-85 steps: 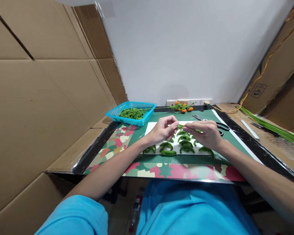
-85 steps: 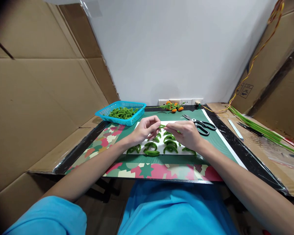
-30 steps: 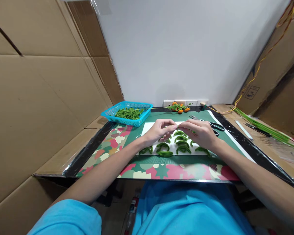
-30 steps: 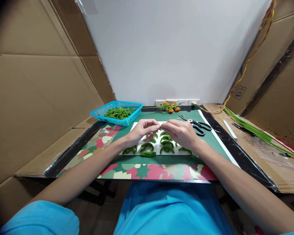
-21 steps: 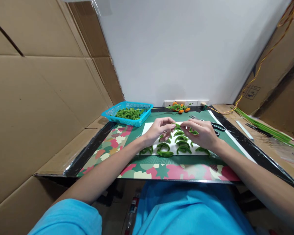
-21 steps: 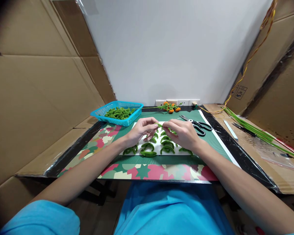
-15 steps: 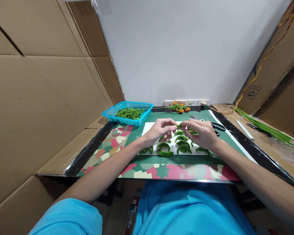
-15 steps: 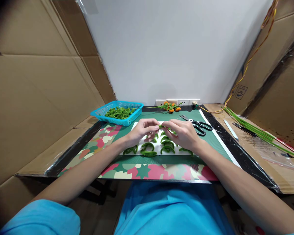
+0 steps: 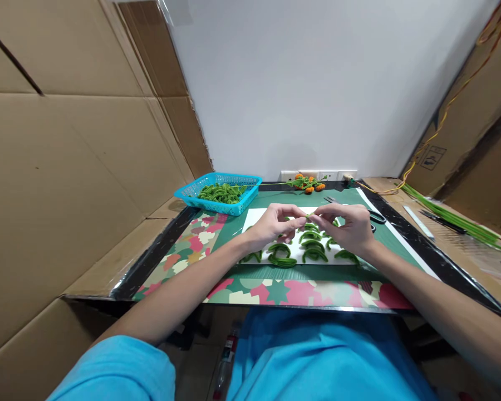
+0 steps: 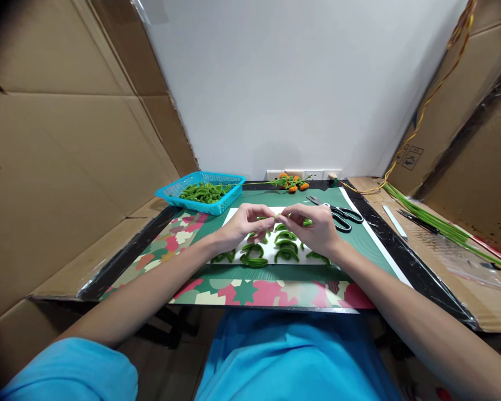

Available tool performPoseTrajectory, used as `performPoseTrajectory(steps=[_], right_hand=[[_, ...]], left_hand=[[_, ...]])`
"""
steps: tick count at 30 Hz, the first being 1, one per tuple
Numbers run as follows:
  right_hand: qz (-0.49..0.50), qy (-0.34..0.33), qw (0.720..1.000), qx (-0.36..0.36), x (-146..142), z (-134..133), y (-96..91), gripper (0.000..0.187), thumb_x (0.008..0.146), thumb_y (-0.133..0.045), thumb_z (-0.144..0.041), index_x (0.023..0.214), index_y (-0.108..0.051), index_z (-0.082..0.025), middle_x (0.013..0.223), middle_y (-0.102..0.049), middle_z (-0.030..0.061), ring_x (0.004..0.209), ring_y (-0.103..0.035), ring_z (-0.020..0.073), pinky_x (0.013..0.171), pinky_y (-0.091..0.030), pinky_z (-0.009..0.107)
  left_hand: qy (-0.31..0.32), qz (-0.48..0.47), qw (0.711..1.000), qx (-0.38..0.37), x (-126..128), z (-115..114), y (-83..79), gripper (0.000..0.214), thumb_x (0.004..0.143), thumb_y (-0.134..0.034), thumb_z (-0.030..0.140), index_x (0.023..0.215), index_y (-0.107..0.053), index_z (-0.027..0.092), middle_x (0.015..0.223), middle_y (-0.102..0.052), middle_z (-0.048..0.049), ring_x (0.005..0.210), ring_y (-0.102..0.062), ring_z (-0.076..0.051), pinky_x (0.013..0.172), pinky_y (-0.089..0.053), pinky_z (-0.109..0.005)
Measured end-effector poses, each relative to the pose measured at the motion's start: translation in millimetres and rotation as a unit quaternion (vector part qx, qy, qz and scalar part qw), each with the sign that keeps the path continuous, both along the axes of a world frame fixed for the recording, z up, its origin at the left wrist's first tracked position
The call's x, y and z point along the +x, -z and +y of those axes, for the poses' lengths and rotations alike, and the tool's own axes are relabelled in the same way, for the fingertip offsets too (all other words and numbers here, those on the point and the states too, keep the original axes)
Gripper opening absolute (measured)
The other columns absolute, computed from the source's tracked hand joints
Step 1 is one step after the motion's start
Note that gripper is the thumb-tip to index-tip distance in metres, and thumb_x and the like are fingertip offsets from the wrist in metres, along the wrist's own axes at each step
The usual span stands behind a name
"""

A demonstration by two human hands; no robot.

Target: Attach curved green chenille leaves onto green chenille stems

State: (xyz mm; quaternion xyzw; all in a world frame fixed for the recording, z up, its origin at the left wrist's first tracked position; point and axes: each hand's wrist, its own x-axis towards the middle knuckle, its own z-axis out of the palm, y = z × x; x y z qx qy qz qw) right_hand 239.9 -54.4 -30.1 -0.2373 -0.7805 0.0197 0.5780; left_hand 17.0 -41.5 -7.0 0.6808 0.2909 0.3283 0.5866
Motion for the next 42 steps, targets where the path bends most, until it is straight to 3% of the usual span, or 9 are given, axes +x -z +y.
performPoseTrajectory(steps=[8,11,14,17,21,29,35,42], right_hand=[[-0.052,0.102,0.985,0.128,1.5,0.6,2.5,0.010,0.097,-0.070,-0.016,0.088,-0.074,-0.019,0.059,-0.069,-0.0036,0.043,-0.054,0.0079,0.049,-0.042,0.022],[-0.077,0.119,0.983,0.116,0.2,0.8,2.4,0.012,0.098,-0.068,-0.018,0.088,-0.075,-0.019,0.062,-0.071,-0.0028,0.044,-0.056,0.0076,0.050,-0.041,0.022],[-0.087,0.137,0.983,0.088,-3.0,0.9,4.0,0.017,0.100,-0.066,-0.021,0.086,-0.076,-0.018,0.057,-0.068,-0.0038,0.042,-0.054,0.0077,0.048,-0.039,0.023],[-0.109,0.163,0.976,0.096,-5.0,2.3,8.5,0.023,0.101,-0.064,-0.024,0.082,-0.075,-0.020,0.050,-0.062,-0.0046,0.040,-0.052,0.0087,0.047,-0.035,0.024],[-0.126,0.191,0.965,0.127,-4.6,4.3,13.1,0.023,0.101,-0.063,-0.023,0.081,-0.074,-0.020,0.049,-0.061,-0.0043,0.040,-0.053,0.0097,0.048,-0.034,0.025],[-0.209,0.184,0.945,0.174,-6.0,-4.2,4.8,0.017,0.102,-0.056,-0.018,0.099,-0.073,-0.014,0.053,-0.064,-0.0036,0.041,-0.053,0.0098,0.051,-0.036,0.026],[-0.208,0.174,0.946,0.178,-5.3,-2.3,8.7,0.016,0.102,-0.056,-0.019,0.100,-0.071,-0.015,0.055,-0.067,-0.0032,0.042,-0.055,0.0099,0.051,-0.036,0.026],[-0.198,0.161,0.949,0.187,-5.8,-1.2,11.0,0.012,0.099,-0.058,-0.016,0.097,-0.070,-0.016,0.053,-0.065,-0.0049,0.041,-0.054,0.0092,0.051,-0.038,0.026]], left_hand=[[-0.087,-0.025,0.995,0.038,13.3,-9.0,1.8,0.041,0.082,-0.085,0.050,0.097,-0.075,0.013,0.072,-0.063,0.0009,0.046,-0.055,-0.008,0.037,-0.035,-0.019],[-0.128,-0.001,0.986,0.109,14.4,-10.5,3.7,0.038,0.085,-0.081,0.048,0.099,-0.076,0.013,0.067,-0.063,0.0014,0.046,-0.055,-0.008,0.040,-0.040,-0.020],[-0.178,0.046,0.960,0.210,13.3,-10.9,6.5,0.031,0.090,-0.076,0.043,0.100,-0.079,0.014,0.074,-0.070,-0.0022,0.051,-0.055,-0.008,0.047,-0.044,-0.021],[-0.213,0.076,0.937,0.266,12.7,-11.2,8.3,0.028,0.092,-0.074,0.042,0.098,-0.081,0.015,0.079,-0.075,-0.0046,0.054,-0.056,-0.009,0.050,-0.043,-0.021],[-0.218,0.087,0.926,0.295,13.9,-12.9,9.2,0.026,0.093,-0.073,0.039,0.094,-0.081,0.015,0.078,-0.076,-0.0052,0.054,-0.055,-0.009,0.050,-0.040,-0.022],[-0.250,0.087,0.907,0.328,15.3,-15.8,9.3,0.023,0.093,-0.073,0.037,0.093,-0.082,0.015,0.075,-0.076,-0.0043,0.054,-0.053,-0.010,0.052,-0.040,-0.023],[-0.228,0.118,0.889,0.378,12.4,-13.3,11.4,0.019,0.095,-0.068,0.031,0.095,-0.080,0.016,0.082,-0.078,-0.0047,0.057,-0.056,-0.010,0.057,-0.043,-0.024],[-0.203,0.119,0.890,0.389,11.0,-14.9,11.2,0.018,0.096,-0.067,0.032,0.096,-0.077,0.017,0.085,-0.076,-0.0047,0.056,-0.055,-0.009,0.055,-0.043,-0.023]])
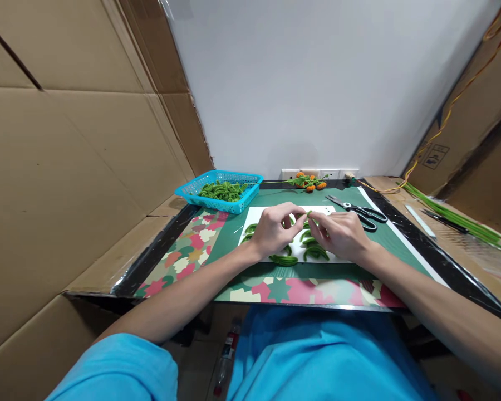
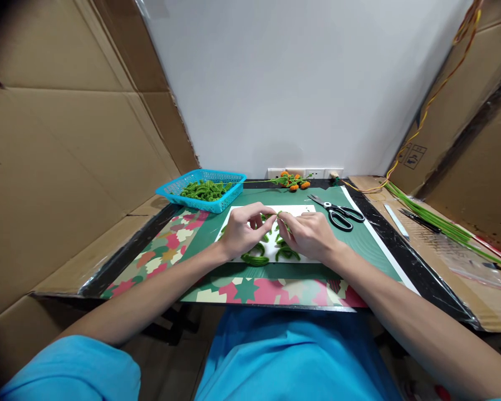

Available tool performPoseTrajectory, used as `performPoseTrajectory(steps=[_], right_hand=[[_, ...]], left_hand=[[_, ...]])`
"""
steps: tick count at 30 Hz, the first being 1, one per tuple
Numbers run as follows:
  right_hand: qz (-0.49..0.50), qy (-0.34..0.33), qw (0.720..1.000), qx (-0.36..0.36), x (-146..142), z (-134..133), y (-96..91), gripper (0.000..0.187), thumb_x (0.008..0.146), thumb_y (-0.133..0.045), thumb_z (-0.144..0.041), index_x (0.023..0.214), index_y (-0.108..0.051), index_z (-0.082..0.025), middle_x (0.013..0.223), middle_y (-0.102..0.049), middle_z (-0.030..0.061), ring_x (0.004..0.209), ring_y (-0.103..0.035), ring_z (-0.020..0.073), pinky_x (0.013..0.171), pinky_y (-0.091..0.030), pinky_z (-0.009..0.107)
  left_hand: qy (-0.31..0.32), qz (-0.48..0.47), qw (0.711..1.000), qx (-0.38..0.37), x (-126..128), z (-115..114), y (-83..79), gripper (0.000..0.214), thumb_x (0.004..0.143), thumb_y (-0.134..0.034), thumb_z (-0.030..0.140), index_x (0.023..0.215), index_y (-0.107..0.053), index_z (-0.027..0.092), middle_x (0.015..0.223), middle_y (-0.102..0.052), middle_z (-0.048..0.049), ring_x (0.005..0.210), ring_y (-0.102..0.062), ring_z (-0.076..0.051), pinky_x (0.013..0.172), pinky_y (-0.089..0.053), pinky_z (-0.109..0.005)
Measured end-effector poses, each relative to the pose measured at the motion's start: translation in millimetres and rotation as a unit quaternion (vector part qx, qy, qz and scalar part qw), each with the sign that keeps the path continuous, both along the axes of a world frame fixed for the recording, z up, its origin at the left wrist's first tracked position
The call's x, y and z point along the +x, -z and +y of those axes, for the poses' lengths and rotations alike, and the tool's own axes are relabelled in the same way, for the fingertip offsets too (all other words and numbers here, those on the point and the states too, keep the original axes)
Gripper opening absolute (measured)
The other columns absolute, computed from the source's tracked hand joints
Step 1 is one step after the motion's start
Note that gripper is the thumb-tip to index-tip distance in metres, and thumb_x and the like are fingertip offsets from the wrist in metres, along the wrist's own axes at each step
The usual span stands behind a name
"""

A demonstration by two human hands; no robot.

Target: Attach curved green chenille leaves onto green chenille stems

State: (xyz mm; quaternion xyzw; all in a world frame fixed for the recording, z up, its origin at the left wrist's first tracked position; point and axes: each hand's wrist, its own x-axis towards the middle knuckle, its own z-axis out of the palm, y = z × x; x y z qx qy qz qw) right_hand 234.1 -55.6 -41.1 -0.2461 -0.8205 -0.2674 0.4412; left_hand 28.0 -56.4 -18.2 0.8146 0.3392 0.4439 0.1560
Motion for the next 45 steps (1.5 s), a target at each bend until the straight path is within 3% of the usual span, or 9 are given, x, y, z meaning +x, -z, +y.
performPoseTrajectory(steps=[5,14,20,27,36,39,41,43,45], right_hand=[[0.009,-0.002,1.000,-0.011,1.2,3.9,-0.3,0.010,0.099,-0.061,-0.017,0.101,-0.071,-0.017,0.051,-0.063,-0.0067,0.041,-0.056,0.0092,0.052,-0.039,0.024],[0.060,-0.023,0.998,-0.020,8.7,8.8,-1.2,0.006,0.101,-0.067,-0.023,0.103,-0.073,-0.021,0.054,-0.065,-0.0074,0.043,-0.058,0.0078,0.054,-0.044,0.021],[0.072,-0.020,0.997,-0.027,14.5,11.5,0.3,0.016,0.103,-0.067,-0.026,0.115,-0.076,-0.023,0.072,-0.078,-0.0014,0.050,-0.064,0.0089,0.057,-0.048,0.021],[0.023,-0.013,0.999,0.024,22.4,10.8,-4.0,0.016,0.102,-0.066,-0.019,0.112,-0.077,-0.024,0.081,-0.077,0.0013,0.058,-0.063,0.0087,0.056,-0.044,0.022],[-0.007,-0.040,0.998,0.046,23.9,10.2,-6.2,0.024,0.100,-0.060,-0.010,0.112,-0.074,-0.026,0.097,-0.079,0.0044,0.070,-0.070,0.0103,0.063,-0.048,0.022],[0.002,-0.071,0.997,-0.009,20.6,8.6,-7.1,0.019,0.102,-0.060,-0.013,0.110,-0.074,-0.024,0.099,-0.078,0.0064,0.077,-0.071,0.0130,0.065,-0.049,0.023],[0.029,-0.101,0.989,-0.106,16.3,7.2,-8.8,0.016,0.104,-0.058,-0.018,0.106,-0.074,-0.022,0.098,-0.077,0.0073,0.078,-0.069,0.0143,0.064,-0.049,0.025],[0.083,-0.141,0.958,-0.238,11.0,6.4,-10.5,0.017,0.104,-0.059,-0.025,0.098,-0.075,-0.020,0.093,-0.074,0.0071,0.077,-0.066,0.0154,0.063,-0.049,0.026],[0.154,-0.184,0.890,-0.387,5.8,6.9,-11.7,0.022,0.102,-0.063,-0.033,0.090,-0.075,-0.019,0.083,-0.070,0.0052,0.072,-0.062,0.0155,0.061,-0.048,0.026]], left_hand=[[0.018,-0.089,0.990,-0.112,0.2,2.0,-0.6,0.026,0.091,-0.073,0.041,0.094,-0.076,0.015,0.080,-0.072,-0.0036,0.051,-0.056,-0.008,0.047,-0.042,-0.021],[0.110,-0.223,0.914,-0.321,-1.0,11.6,-7.3,0.036,0.077,-0.086,0.046,0.086,-0.077,0.012,0.063,-0.062,0.0019,0.042,-0.046,-0.006,0.037,-0.033,-0.021],[0.126,-0.232,0.900,-0.346,-0.6,11.2,-5.3,0.035,0.075,-0.088,0.044,0.089,-0.079,0.013,0.061,-0.061,0.0022,0.043,-0.047,-0.006,0.038,-0.030,-0.021],[0.149,-0.235,0.873,-0.400,-0.7,9.8,-6.5,0.034,0.073,-0.090,0.042,0.086,-0.079,0.012,0.062,-0.059,0.0022,0.046,-0.045,-0.006,0.039,-0.029,-0.020],[0.157,-0.186,0.913,-0.328,-2.8,5.1,-10.7,0.033,0.079,-0.086,0.043,0.080,-0.081,0.011,0.058,-0.059,-0.0007,0.050,-0.046,-0.008,0.045,-0.034,-0.023],[0.164,-0.159,0.923,-0.308,-4.3,7.1,-11.0,0.031,0.080,-0.085,0.041,0.078,-0.080,0.011,0.059,-0.062,-0.0018,0.050,-0.049,-0.009,0.046,-0.037,-0.024],[0.155,-0.140,0.938,-0.276,-5.1,9.7,-9.6,0.027,0.082,-0.084,0.038,0.079,-0.081,0.011,0.063,-0.065,-0.0028,0.053,-0.052,-0.009,0.049,-0.039,-0.023],[0.133,-0.108,0.963,-0.210,-6.2,12.0,-8.1,0.023,0.084,-0.081,0.034,0.081,-0.081,0.011,0.068,-0.067,-0.0041,0.057,-0.054,-0.010,0.050,-0.039,-0.023],[0.103,-0.050,0.989,-0.097,-7.9,13.2,-7.6,0.019,0.090,-0.074,0.028,0.081,-0.081,0.012,0.069,-0.068,-0.0044,0.057,-0.053,-0.010,0.051,-0.038,-0.023]])
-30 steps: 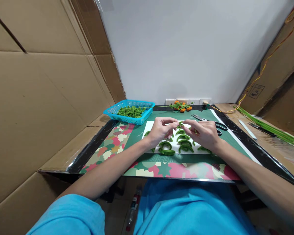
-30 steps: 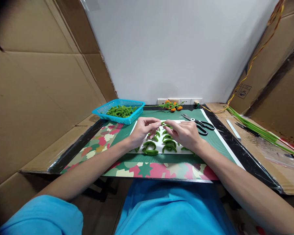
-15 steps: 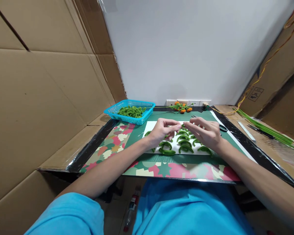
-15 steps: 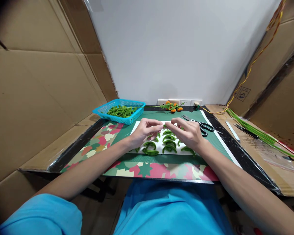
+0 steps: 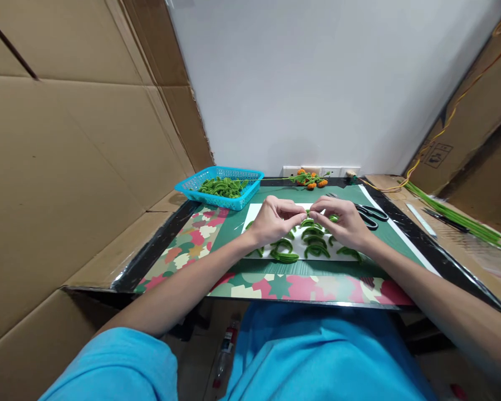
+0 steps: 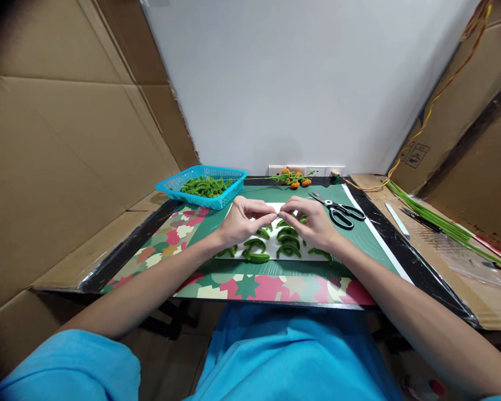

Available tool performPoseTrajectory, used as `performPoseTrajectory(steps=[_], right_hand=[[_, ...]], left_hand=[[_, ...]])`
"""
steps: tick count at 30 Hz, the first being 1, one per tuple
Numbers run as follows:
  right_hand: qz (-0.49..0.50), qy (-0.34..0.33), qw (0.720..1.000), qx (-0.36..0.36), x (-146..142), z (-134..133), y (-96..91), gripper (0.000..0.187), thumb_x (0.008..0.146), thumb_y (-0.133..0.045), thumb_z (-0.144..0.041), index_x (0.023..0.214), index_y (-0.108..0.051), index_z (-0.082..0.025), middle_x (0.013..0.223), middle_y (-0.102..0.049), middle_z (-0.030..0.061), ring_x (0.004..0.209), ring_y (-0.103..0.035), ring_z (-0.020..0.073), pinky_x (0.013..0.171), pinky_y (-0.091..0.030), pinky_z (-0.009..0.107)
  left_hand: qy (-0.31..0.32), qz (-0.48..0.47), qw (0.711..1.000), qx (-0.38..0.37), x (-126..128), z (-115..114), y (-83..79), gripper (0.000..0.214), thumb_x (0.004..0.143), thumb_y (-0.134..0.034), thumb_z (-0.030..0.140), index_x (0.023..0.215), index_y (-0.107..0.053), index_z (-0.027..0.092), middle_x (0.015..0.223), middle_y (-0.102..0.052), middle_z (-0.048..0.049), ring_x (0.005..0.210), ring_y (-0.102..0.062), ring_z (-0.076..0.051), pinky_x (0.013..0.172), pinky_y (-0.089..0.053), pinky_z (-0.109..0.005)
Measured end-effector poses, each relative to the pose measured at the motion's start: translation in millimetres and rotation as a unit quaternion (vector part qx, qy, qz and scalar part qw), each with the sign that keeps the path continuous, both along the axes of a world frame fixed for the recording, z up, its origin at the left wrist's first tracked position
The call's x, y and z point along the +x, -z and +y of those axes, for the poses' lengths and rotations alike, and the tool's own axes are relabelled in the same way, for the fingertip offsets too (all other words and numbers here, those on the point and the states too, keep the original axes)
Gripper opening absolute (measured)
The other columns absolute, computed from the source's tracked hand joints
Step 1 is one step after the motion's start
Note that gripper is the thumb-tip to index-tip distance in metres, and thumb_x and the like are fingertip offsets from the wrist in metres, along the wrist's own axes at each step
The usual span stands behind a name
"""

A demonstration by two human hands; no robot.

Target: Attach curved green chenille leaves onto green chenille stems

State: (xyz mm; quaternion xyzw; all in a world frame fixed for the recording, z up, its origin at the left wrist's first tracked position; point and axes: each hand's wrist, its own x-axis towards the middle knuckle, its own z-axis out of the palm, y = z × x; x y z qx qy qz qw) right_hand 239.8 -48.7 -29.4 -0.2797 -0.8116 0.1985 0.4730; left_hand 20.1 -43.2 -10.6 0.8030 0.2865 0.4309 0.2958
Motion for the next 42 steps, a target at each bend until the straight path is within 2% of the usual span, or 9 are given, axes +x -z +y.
performPoseTrajectory(steps=[7,13,16,20,24,28,35,38,42], right_hand=[[0.142,-0.176,0.849,-0.478,-3.1,5.1,-7.2,0.037,0.074,-0.087,-0.047,0.078,-0.072,-0.014,0.067,-0.058,-0.0001,0.052,-0.048,0.0106,0.041,-0.042,0.024],[-0.001,-0.041,0.994,-0.105,7.2,1.6,-6.9,0.027,0.099,-0.067,-0.042,0.102,-0.075,-0.016,0.087,-0.070,0.0063,0.067,-0.063,0.0149,0.063,-0.054,0.029],[-0.113,0.052,0.977,0.175,11.4,3.2,0.1,0.022,0.103,-0.063,-0.033,0.114,-0.073,-0.018,0.102,-0.074,0.0103,0.074,-0.065,0.0153,0.064,-0.050,0.028],[-0.154,0.097,0.934,0.307,11.8,3.9,4.5,0.015,0.106,-0.058,-0.025,0.110,-0.072,-0.020,0.094,-0.075,0.0077,0.071,-0.064,0.0137,0.060,-0.045,0.026],[-0.096,0.059,0.965,0.235,2.7,-3.0,1.3,0.016,0.103,-0.057,-0.021,0.099,-0.072,-0.018,0.085,-0.072,0.0064,0.066,-0.060,0.0138,0.060,-0.044,0.027],[0.076,-0.024,0.993,-0.083,-10.1,-9.1,-2.4,0.023,0.097,-0.066,-0.034,0.084,-0.074,-0.018,0.068,-0.064,0.0019,0.055,-0.055,0.0130,0.051,-0.043,0.027],[0.178,-0.217,0.821,-0.497,-4.2,-2.7,-4.1,0.027,0.077,-0.083,-0.037,0.073,-0.073,-0.013,0.052,-0.056,-0.0026,0.035,-0.037,0.0065,0.033,-0.023,0.021],[0.150,-0.222,0.838,-0.475,0.6,-4.5,-7.3,0.031,0.081,-0.082,-0.042,0.074,-0.069,-0.015,0.053,-0.054,-0.0037,0.036,-0.039,0.0067,0.035,-0.025,0.021],[0.071,-0.070,0.980,-0.172,2.7,-8.8,-4.4,0.026,0.095,-0.071,-0.043,0.089,-0.071,-0.017,0.064,-0.062,-0.0001,0.049,-0.054,0.0117,0.047,-0.043,0.025]], left_hand=[[0.036,0.169,0.880,0.442,-9.1,0.4,-0.6,0.021,0.097,-0.053,0.009,0.092,-0.072,0.015,0.076,-0.070,-0.0057,0.065,-0.062,-0.014,0.062,-0.049,-0.026],[-0.027,0.058,0.977,0.205,-3.9,-3.3,-3.1,0.016,0.096,-0.066,0.018,0.087,-0.078,0.014,0.072,-0.068,-0.0027,0.058,-0.053,-0.010,0.055,-0.042,-0.023],[-0.042,0.039,0.992,0.110,-1.8,-5.2,-6.7,0.018,0.095,-0.068,0.020,0.083,-0.081,0.014,0.068,-0.066,-0.0024,0.059,-0.053,-0.010,0.053,-0.040,-0.023],[-0.018,0.018,0.999,0.045,-0.9,-6.5,-7.5,0.018,0.093,-0.070,0.023,0.083,-0.082,0.014,0.070,-0.068,-0.0034,0.060,-0.054,-0.010,0.053,-0.041,-0.022],[-0.005,0.014,0.999,0.031,-0.2,-8.1,-4.3,0.018,0.093,-0.072,0.025,0.083,-0.082,0.014,0.071,-0.069,-0.0043,0.060,-0.053,-0.010,0.051,-0.039,-0.023],[-0.023,0.028,0.992,0.124,-3.4,-8.2,-3.1,0.018,0.096,-0.067,0.022,0.089,-0.081,0.014,0.075,-0.071,-0.0052,0.060,-0.056,-0.011,0.052,-0.042,-0.023],[0.068,0.167,0.818,0.547,-12.2,-2.6,-8.3,0.018,0.097,-0.058,0.007,0.101,-0.074,0.014,0.078,-0.073,-0.0072,0.063,-0.063,-0.016,0.058,-0.048,-0.030],[0.059,0.121,0.855,0.500,-10.4,-2.7,-4.8,0.021,0.096,-0.059,0.006,0.110,-0.072,0.014,0.084,-0.074,-0.0082,0.070,-0.067,-0.017,0.062,-0.051,-0.029],[0.011,0.057,0.951,0.304,-4.7,-6.4,-0.8,0.012,0.096,-0.066,0.013,0.100,-0.076,0.016,0.081,-0.072,-0.0048,0.065,-0.062,-0.012,0.061,-0.049,-0.025]])
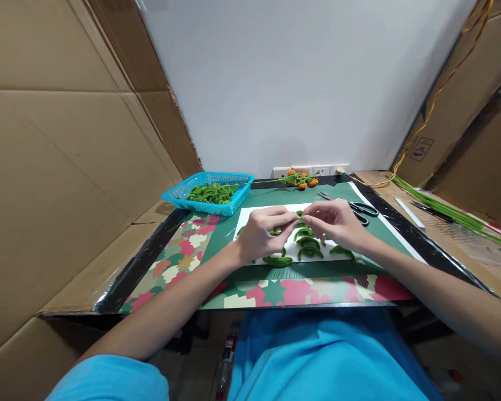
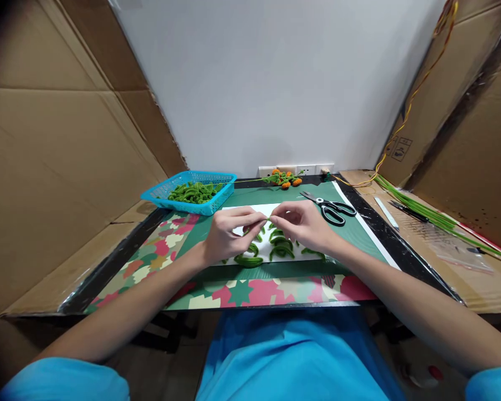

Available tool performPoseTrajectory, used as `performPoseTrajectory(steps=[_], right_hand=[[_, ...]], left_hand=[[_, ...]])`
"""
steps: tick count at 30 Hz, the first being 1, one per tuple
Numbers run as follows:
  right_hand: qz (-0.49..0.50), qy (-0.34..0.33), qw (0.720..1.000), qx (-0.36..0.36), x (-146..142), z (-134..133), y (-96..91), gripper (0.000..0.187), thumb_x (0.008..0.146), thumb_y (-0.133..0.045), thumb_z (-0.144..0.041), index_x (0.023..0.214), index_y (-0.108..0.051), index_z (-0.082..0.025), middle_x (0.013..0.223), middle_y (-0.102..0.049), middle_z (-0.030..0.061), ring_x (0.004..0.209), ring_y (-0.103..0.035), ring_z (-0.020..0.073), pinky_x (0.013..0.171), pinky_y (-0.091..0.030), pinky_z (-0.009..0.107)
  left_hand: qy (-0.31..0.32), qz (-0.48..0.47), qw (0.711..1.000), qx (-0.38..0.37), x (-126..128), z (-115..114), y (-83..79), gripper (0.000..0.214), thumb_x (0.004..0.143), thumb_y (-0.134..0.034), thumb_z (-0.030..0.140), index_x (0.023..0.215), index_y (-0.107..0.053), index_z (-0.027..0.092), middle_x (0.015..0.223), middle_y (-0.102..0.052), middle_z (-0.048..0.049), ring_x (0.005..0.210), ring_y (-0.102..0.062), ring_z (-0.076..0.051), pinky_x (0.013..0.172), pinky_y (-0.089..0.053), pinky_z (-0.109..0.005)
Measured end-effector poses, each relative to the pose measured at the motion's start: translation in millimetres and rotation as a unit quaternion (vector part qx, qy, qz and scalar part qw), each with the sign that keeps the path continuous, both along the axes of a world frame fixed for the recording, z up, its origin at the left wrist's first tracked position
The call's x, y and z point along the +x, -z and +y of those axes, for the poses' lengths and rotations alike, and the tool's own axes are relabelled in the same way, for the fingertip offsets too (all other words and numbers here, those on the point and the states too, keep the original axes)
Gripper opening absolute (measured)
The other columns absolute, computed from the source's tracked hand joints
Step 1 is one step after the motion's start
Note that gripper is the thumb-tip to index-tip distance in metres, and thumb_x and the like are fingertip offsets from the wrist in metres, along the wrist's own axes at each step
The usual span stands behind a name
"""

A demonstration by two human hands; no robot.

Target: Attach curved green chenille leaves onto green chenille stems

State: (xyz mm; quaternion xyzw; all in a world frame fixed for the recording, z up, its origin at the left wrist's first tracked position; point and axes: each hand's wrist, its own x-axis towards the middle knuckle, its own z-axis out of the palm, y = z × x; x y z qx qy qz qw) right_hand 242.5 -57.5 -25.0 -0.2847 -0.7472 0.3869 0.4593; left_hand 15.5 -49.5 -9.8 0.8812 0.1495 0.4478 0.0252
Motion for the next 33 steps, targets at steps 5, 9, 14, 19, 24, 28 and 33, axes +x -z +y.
performPoseTrajectory(steps=[5,9,14,19,24,28,33], right_hand=[[-0.151,0.124,0.910,0.365,4.0,3.4,11.9,0.015,0.102,-0.058,-0.024,0.099,-0.072,-0.019,0.087,-0.073,0.0072,0.064,-0.058,0.0127,0.057,-0.042,0.025],[-0.112,0.112,0.939,0.305,0.9,1.2,8.9,0.017,0.102,-0.057,-0.026,0.092,-0.070,-0.019,0.079,-0.066,0.0045,0.063,-0.053,0.0131,0.058,-0.041,0.026],[0.062,-0.062,0.987,-0.135,-6.8,-1.5,4.9,0.034,0.091,-0.070,-0.048,0.077,-0.065,-0.018,0.055,-0.048,-0.0044,0.045,-0.034,0.0088,0.042,-0.026,0.024],[0.076,-0.126,0.949,-0.280,-4.6,-1.6,1.3,0.035,0.084,-0.076,-0.049,0.077,-0.064,-0.017,0.056,-0.046,-0.0064,0.041,-0.025,0.0055,0.039,-0.018,0.023],[-0.085,0.026,0.985,0.147,1.6,-5.3,0.3,0.022,0.099,-0.060,-0.034,0.084,-0.065,-0.019,0.069,-0.056,0.0000,0.056,-0.043,0.0113,0.052,-0.032,0.026],[-0.154,0.087,0.908,0.378,4.9,-3.4,7.4,0.019,0.103,-0.050,-0.021,0.088,-0.061,-0.021,0.071,-0.056,0.0004,0.057,-0.044,0.0129,0.054,-0.031,0.028],[-0.157,0.100,0.889,0.418,6.3,-1.2,10.0,0.012,0.104,-0.051,-0.020,0.095,-0.060,-0.021,0.074,-0.058,0.0003,0.059,-0.048,0.0133,0.054,-0.034,0.027]], left_hand=[[-0.018,-0.027,0.976,-0.215,6.3,-5.6,-2.5,0.020,0.097,-0.067,0.024,0.084,-0.079,0.015,0.073,-0.069,-0.0036,0.062,-0.058,-0.012,0.056,-0.045,-0.024],[-0.017,-0.024,0.973,-0.230,5.8,-5.6,-2.2,0.022,0.098,-0.066,0.027,0.086,-0.080,0.014,0.078,-0.073,-0.0061,0.065,-0.062,-0.013,0.058,-0.049,-0.025],[0.020,0.080,0.995,0.050,-2.6,-0.9,-8.6,0.019,0.100,-0.059,0.017,0.094,-0.077,0.018,0.081,-0.074,-0.0067,0.067,-0.067,-0.015,0.062,-0.053,-0.027],[0.020,0.162,0.974,0.159,-8.2,0.9,-10.3,0.020,0.100,-0.056,0.013,0.093,-0.074,0.019,0.080,-0.071,-0.0059,0.065,-0.066,-0.016,0.061,-0.054,-0.028],[-0.014,0.041,0.995,-0.085,1.1,-5.5,-1.6,0.018,0.098,-0.064,0.022,0.089,-0.079,0.016,0.076,-0.073,-0.0063,0.064,-0.064,-0.013,0.059,-0.051,-0.025],[0.023,-0.020,0.939,-0.343,8.3,-12.7,-5.7,0.024,0.093,-0.073,0.033,0.083,-0.080,0.012,0.075,-0.072,-0.0071,0.056,-0.062,-0.011,0.049,-0.048,-0.022],[0.067,-0.085,0.881,-0.461,10.7,-13.4,-8.6,0.027,0.084,-0.083,0.037,0.083,-0.082,0.010,0.068,-0.069,-0.0051,0.050,-0.059,-0.010,0.044,-0.047,-0.021]])
